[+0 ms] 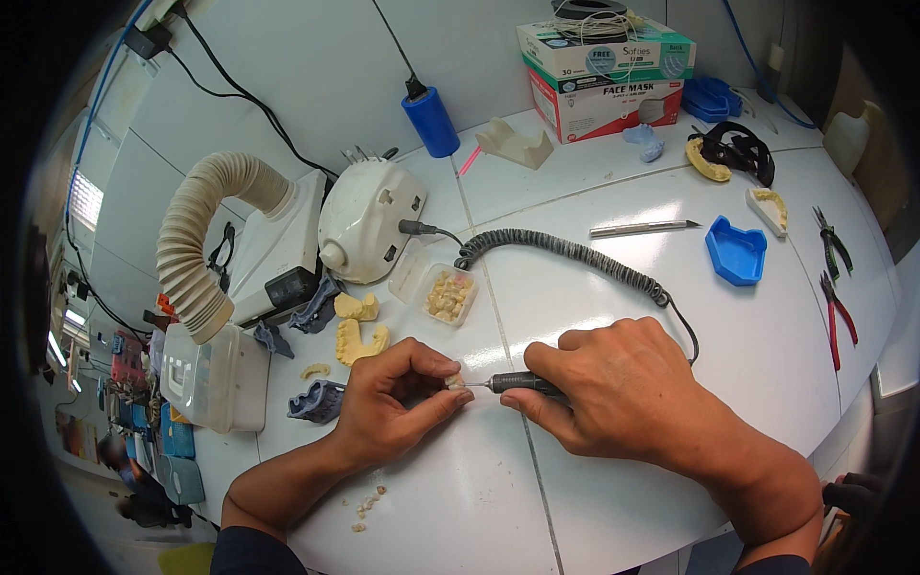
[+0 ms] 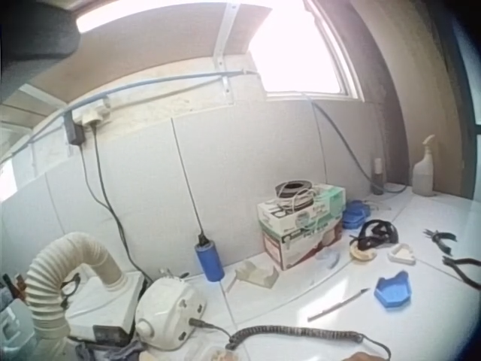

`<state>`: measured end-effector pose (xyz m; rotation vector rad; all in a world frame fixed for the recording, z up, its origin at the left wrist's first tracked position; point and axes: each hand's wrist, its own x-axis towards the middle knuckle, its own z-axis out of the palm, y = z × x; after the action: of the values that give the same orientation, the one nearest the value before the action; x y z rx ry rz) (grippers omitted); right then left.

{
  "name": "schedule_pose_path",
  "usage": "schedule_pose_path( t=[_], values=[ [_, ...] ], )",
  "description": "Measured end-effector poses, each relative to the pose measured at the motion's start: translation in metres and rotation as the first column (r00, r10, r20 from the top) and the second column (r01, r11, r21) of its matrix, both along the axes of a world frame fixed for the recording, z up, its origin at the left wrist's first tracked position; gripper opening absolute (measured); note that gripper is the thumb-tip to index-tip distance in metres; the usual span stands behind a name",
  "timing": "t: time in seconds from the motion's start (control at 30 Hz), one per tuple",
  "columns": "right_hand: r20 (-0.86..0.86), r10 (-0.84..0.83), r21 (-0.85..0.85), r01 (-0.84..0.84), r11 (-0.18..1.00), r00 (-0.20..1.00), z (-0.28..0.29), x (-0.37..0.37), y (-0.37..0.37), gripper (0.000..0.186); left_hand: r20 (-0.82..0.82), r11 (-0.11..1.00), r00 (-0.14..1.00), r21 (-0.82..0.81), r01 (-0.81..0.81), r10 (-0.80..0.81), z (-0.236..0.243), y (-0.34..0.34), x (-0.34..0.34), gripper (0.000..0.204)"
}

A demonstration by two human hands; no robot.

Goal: The recorder is polishing and finishing a dental prosthesis using a rotary tool and a precision blade.

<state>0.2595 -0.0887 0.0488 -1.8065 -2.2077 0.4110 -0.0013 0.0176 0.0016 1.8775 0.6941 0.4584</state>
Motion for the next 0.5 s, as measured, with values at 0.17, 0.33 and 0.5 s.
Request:
schedule_pose_path(
  t=[0.17, 0.33, 0.5],
  values=[
    [-0.009, 0.009, 0.02, -0.009, 1.0, 1.0, -0.0014, 0.0002, 0.0002, 0.046, 0.02, 1.0, 1.0, -0.022, 0.004, -0.003, -0.001, -0.0001, -0.0001, 0.024],
    [0.0, 0.007, 0.015, -0.007, 1.0, 1.0, -0.0006, -0.0001, 0.0002, 0.045, 0.011, 1.0, 1.0, -0.027, 0.009, -0.009, 0.0005, -0.0003, 0.0003, 0.024],
    [0.006, 0.001, 0.036, -0.001, 0.999, 1.0, -0.0015, -0.0007, -0.0005, 0.045, 0.005, 1.0, 1.0, -0.005, 0.012, -0.012, 0.0006, -0.0003, 0.0006, 0.025]
  ],
)
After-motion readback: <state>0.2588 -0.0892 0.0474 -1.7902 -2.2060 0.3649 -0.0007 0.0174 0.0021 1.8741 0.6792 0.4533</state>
